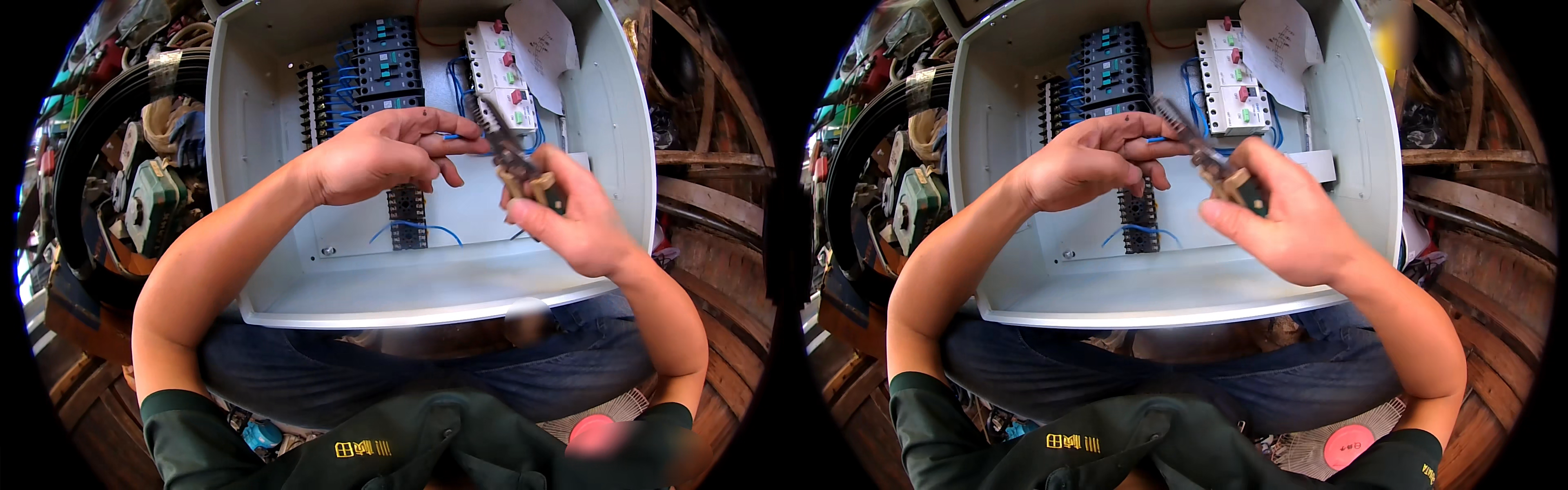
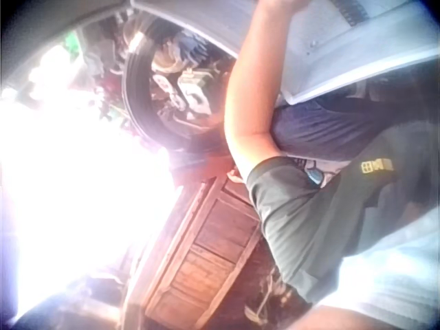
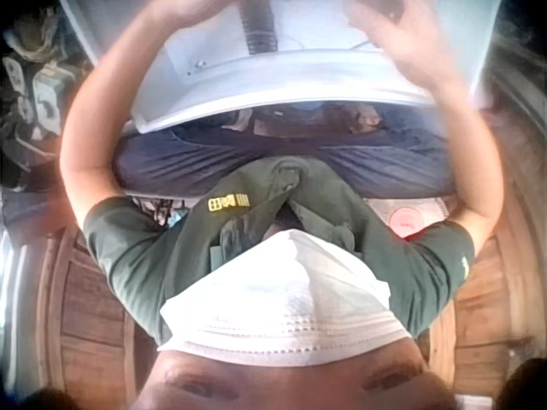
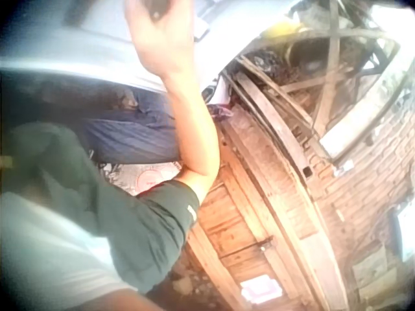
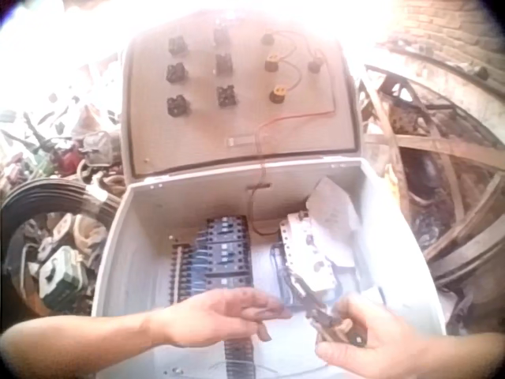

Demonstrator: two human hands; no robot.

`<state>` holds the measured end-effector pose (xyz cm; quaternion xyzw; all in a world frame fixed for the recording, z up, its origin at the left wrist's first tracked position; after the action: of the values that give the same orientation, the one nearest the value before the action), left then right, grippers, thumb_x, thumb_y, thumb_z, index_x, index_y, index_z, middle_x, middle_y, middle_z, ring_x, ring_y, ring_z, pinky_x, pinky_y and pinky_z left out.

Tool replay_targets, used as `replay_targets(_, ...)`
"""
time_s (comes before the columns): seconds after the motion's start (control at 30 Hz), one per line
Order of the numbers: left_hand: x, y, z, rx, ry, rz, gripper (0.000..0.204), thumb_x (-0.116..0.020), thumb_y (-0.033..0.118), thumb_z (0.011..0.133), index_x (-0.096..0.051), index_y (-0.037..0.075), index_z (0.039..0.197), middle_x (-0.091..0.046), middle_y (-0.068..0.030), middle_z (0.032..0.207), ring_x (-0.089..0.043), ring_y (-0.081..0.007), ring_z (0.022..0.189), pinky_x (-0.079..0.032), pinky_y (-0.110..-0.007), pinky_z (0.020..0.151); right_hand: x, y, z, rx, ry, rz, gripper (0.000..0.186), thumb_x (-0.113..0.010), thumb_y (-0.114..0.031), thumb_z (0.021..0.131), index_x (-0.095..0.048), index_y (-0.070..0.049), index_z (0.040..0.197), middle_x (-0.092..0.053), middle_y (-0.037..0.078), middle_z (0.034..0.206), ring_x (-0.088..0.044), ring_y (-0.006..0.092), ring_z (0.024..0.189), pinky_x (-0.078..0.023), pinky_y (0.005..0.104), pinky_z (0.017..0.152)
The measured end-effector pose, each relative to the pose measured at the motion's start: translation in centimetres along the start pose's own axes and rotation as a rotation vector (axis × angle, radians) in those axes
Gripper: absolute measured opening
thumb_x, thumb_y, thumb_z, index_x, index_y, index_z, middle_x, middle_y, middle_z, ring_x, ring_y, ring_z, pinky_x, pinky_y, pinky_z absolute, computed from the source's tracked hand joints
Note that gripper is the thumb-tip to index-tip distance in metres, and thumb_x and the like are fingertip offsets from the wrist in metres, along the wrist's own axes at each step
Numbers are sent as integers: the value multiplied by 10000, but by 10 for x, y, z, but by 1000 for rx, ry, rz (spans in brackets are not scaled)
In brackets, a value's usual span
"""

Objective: The person strips the insulation off a blue wire, then uses a screwdriver to connect the wire to terminals inside an open electrical box. They also handle a small white electrical component and use pliers to cut the wire.

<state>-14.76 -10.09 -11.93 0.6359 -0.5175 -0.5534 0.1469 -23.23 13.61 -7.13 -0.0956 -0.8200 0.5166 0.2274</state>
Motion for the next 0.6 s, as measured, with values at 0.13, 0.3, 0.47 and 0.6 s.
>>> replay_targets(0.13,-12,6,10,-115,179,423,315,-590,161,1048,-622,-11,1310,-703,-113,1249,-664,-105,954,-549,-264,863,24,-4,-14,51,255,38,439,-715,-155,935,-503,-1,1287,-560,42,996,-522,118,897,-457,270,829)
replay_targets(0.3,-18,8,35,-162,326,508,263,-663,235,1016,-728,71,1211,-726,-45,1142,-631,-70,894,-546,-255,782,39,-4,-14,58,273,-223,570,-701,-107,901,-464,24,1402,-587,166,1221,-573,236,1151,-481,340,917)
replay_targets(0.47,-27,0,61,-240,349,422,279,-683,247,1003,-721,93,1232,-745,-8,1076,-653,-72,951,-538,-260,734,45,17,-10,210,375,-548,569,-707,-109,864,-483,65,1357,-568,231,1230,-567,386,1183,-462,449,997)
replay_targets(0.6,-19,-12,76,-280,378,232,224,-661,169,1013,-690,26,1184,-747,-81,1052,-698,-133,975,-569,-284,755,45,23,-6,256,439,-790,615,-732,-119,803,-490,80,1333,-555,221,1154,-548,398,1107,-456,467,964)
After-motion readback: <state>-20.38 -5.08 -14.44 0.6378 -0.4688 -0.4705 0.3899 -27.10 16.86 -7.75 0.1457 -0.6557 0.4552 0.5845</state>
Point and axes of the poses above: each hand's wrist, its own z-axis towards the middle knuckle, its own x-axis out of the back of the hand, y = z × x, the point moved 2 cm from there along z, towards the middle knuckle
